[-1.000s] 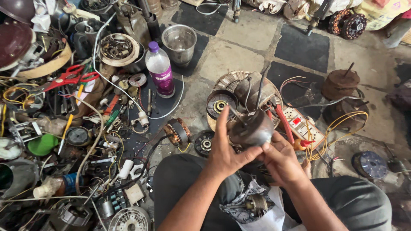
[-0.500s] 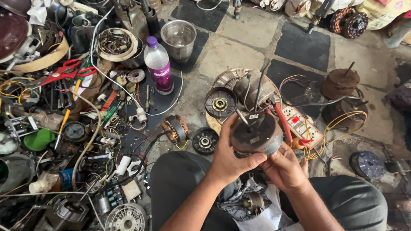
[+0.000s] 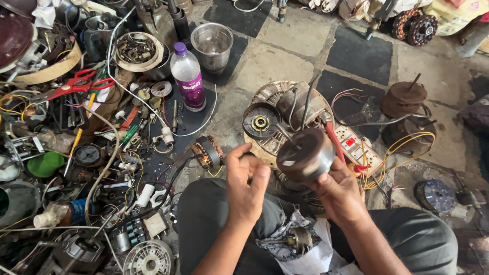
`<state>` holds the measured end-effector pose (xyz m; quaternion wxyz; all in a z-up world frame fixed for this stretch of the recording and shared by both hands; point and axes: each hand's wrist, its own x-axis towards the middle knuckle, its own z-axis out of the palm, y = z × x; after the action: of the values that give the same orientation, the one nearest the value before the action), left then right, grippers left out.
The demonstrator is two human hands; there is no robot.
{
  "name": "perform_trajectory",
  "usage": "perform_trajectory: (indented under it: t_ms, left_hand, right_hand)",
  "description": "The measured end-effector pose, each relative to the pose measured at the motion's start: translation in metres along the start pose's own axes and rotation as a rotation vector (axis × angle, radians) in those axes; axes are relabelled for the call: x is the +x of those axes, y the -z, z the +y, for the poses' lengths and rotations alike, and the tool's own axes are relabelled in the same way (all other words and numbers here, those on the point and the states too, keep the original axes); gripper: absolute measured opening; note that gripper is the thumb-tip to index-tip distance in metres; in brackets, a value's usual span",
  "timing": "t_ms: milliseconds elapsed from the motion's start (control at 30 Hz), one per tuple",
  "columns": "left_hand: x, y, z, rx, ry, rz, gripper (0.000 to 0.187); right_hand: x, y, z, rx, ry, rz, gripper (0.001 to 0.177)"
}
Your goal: The person disassembles and services fan motor components by hand, removing a cover, handling the internal rotor, and applying oil from a small bottle to the shaft and bearings.
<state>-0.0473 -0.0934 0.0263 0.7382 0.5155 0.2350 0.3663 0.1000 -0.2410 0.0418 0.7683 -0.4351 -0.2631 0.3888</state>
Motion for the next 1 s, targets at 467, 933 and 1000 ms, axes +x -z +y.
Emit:
perform_trajectory:
  t_ms: [467, 933, 1000]
  left_hand:
    - [-0.008, -0.034, 0.011, -0.333, 0.024, -0.302, 0.102]
    - [-0.007, -0.029, 0.0, -0.419, 0.051, -0.321, 0.096]
    - [-0.004, -0.024, -0.002, -0.338, 0.025, -0.279, 0.092]
  right_hand:
    - [-0.015, -0.007, 0.003, -0.011, -0.04, 0.026, 0.062]
    - [-0.019, -0.006, 0.008, 0.001, -0.062, 0.056, 0.058]
    - [-0.02, -0.006, 0.009, -0.011, -0.065, 0.066, 0.057]
